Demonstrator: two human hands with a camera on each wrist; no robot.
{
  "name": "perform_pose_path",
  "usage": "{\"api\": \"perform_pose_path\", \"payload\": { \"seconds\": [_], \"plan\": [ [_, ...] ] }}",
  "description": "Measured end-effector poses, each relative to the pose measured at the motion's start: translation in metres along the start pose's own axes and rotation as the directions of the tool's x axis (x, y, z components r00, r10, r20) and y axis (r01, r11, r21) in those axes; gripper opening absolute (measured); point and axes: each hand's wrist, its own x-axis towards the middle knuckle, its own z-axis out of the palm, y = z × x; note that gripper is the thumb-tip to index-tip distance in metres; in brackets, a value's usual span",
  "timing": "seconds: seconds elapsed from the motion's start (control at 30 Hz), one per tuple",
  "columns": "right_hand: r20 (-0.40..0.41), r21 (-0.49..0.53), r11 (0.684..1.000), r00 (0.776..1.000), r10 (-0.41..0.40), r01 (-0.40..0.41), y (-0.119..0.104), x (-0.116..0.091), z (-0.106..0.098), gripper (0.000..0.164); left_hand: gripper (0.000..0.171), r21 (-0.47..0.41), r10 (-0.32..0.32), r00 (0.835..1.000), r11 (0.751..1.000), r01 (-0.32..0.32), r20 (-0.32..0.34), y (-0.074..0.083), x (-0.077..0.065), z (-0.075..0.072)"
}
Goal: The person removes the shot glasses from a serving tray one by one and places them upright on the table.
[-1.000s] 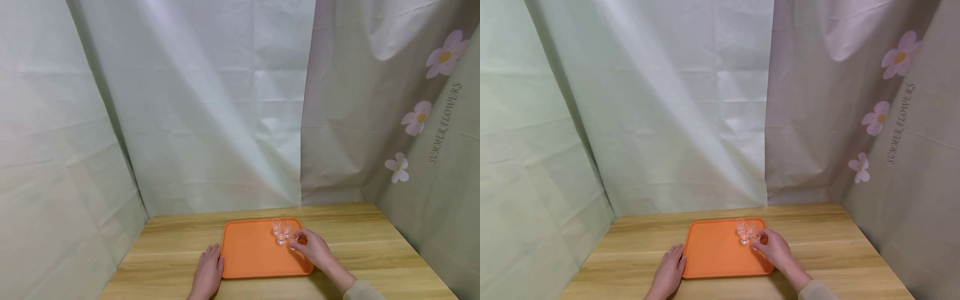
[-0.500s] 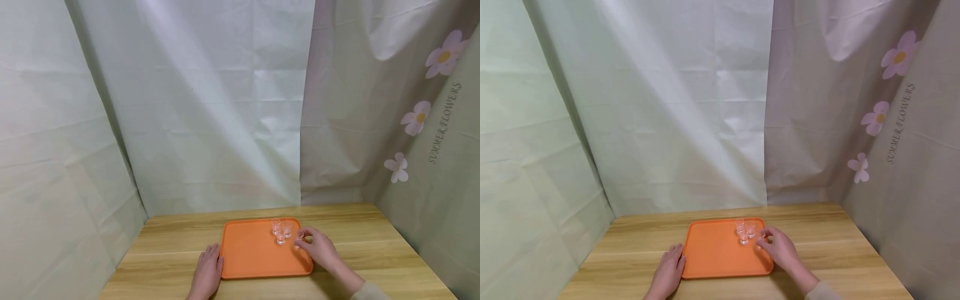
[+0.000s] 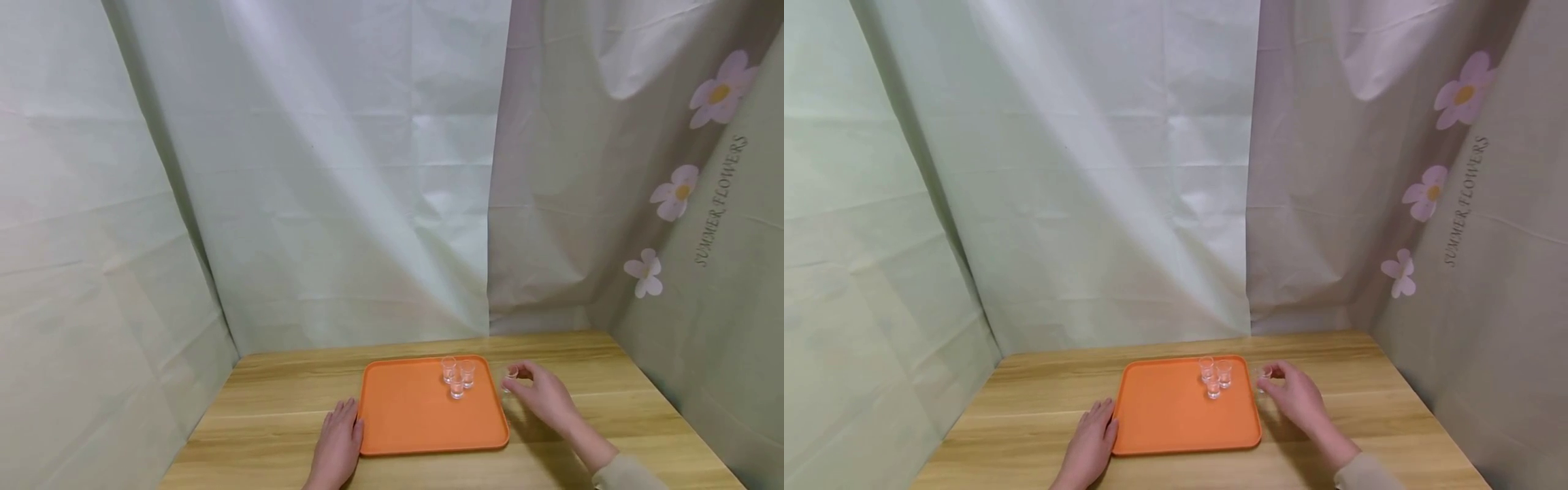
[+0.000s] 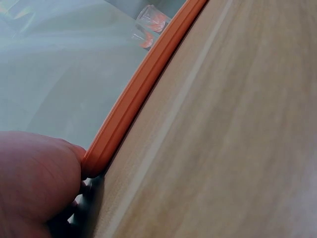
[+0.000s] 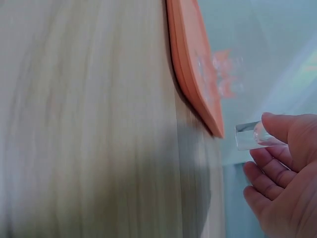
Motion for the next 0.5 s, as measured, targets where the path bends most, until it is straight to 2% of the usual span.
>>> {"api": "perform_pose_path", "payload": {
  "seconds": [0.5],
  "plan": [
    [0.017,-0.033,0.997,0.997,0.072,-0.071,0.026,0.011,-0.025,0.041,0.040,0.017,-0.014,1.000,1.000,0.014,0.022,-0.002,0.002,0.000]
  ]
}}
